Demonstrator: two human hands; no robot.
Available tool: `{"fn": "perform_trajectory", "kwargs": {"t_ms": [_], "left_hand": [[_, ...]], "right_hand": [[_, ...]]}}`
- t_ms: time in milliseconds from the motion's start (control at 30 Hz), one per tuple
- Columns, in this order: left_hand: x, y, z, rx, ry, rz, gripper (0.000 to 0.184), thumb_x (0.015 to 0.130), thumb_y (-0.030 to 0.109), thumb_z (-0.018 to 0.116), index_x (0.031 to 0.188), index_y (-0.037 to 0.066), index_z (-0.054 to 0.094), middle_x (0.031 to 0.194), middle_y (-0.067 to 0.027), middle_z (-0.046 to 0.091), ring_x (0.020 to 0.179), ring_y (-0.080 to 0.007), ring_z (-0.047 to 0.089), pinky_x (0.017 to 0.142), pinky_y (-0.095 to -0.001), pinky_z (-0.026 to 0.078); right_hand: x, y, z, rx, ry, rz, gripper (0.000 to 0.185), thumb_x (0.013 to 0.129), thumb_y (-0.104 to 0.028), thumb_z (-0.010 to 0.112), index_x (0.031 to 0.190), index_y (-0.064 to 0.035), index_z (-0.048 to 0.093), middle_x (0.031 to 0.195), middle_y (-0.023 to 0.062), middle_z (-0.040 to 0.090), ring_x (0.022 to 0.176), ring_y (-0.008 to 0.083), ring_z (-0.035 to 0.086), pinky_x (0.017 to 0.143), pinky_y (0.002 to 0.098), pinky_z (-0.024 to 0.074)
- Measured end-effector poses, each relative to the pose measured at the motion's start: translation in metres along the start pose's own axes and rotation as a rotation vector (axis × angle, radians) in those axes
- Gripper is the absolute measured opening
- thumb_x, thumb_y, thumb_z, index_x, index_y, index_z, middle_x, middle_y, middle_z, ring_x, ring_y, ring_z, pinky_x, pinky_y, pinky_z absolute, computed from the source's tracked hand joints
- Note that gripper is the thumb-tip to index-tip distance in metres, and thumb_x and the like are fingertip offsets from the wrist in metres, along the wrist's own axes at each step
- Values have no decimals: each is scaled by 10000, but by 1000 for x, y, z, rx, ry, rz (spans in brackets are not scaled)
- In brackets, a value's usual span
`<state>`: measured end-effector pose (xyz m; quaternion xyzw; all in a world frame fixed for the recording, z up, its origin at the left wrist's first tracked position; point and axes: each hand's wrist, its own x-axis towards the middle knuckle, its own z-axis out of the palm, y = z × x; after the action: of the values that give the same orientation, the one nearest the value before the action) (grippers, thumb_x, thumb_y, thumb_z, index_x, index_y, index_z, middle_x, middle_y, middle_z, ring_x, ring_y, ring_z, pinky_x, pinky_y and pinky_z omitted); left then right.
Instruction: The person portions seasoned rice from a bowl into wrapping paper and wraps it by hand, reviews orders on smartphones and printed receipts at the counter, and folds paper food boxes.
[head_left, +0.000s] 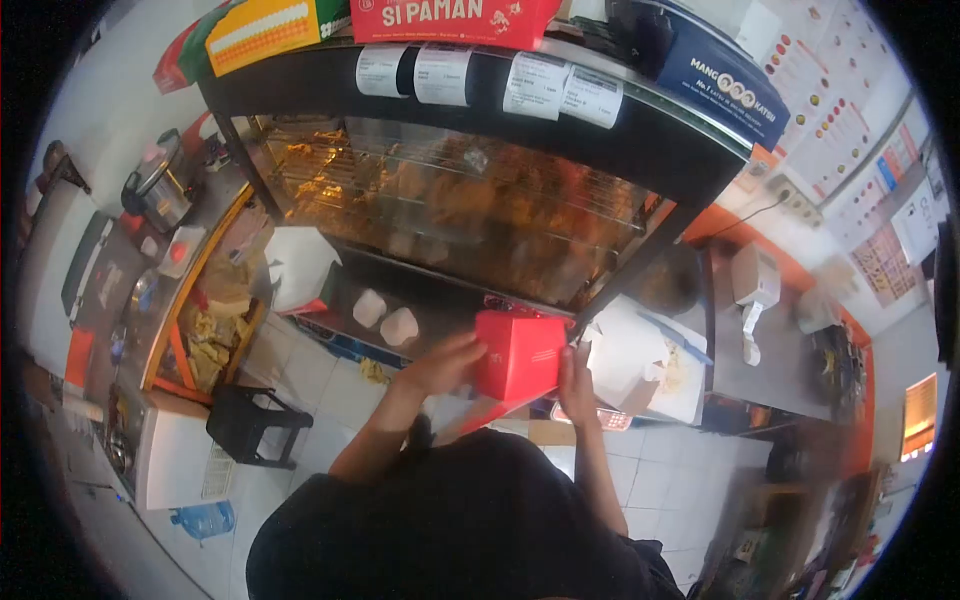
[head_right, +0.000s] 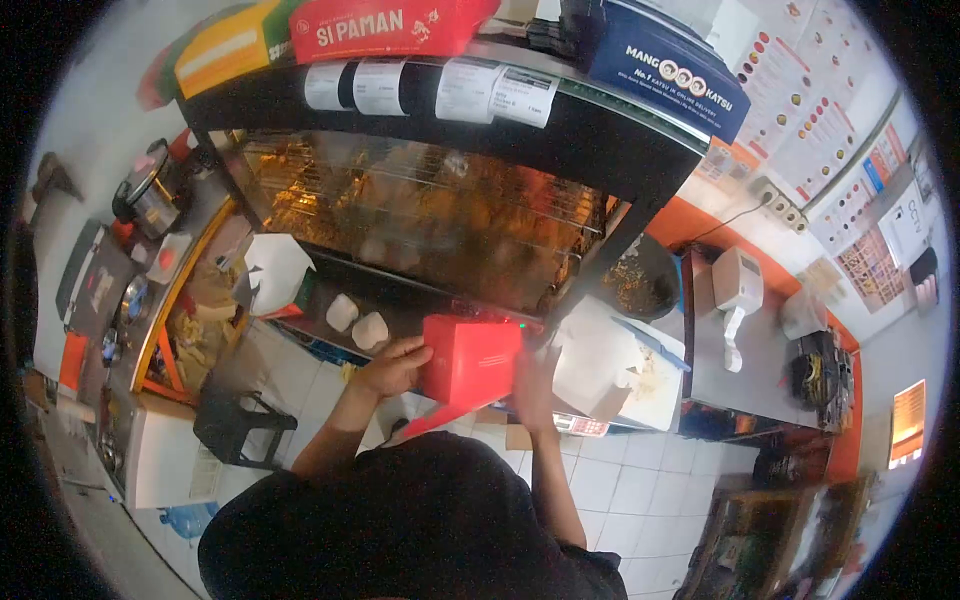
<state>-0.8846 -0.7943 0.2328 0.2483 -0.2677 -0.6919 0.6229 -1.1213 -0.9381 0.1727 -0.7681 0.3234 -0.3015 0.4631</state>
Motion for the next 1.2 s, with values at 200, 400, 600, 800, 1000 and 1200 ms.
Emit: {"fn": "perform_trajectory", "kwargs": {"t_ms": [200,400,600,800,1000,1200], "left_hand": [[15,3,-41,121,187,119,313,1024,174,527,1291,15,560,1189,-67,654,1069,-165,640,912,-333,529],[26,-4,-65,460,412,249,274,1016,207,556,1202,16,618,1071,-36,680,971,-122,648,860,-307,537],[28,-11,-49,807,510,331,284,1006,231,548,1143,-4,632,971,-108,679,847,-169,641,753,-316,496],[31,-11,-8,1062,316,231,267,988,230,582,1106,-4,633,811,-148,651,725,-234,644,659,-380,498],[11,10,7,1550,-209,271,205,895,111,609,1082,42,660,948,-150,689,841,-337,669,742,-428,510],[14,-11,-24,1918,-594,224,85,793,109,601,845,125,667,875,-65,658,986,-221,623,922,-376,440]], "right_hand": [[-9,-107,35,-64,-203,-396,509,846,-92,726,1317,-29,545,1370,211,514,1283,375,495,1035,449,435],[10,-122,61,-270,-102,-514,457,817,-103,760,1246,-41,614,1398,207,498,1292,408,479,1044,463,434],[26,-85,87,-158,-11,-263,397,770,-30,740,1156,-42,646,1423,211,480,1243,409,515,1014,455,451],[21,-83,86,-218,366,-156,352,718,15,754,1025,-26,587,1177,137,596,1051,286,605,849,376,505],[-38,-15,-8,413,-351,360,249,833,-45,734,1039,-57,595,1041,42,624,894,133,611,765,282,500],[-109,151,-95,80,838,593,392,886,-261,721,1149,2,598,921,93,637,802,170,628,617,294,511]]}}
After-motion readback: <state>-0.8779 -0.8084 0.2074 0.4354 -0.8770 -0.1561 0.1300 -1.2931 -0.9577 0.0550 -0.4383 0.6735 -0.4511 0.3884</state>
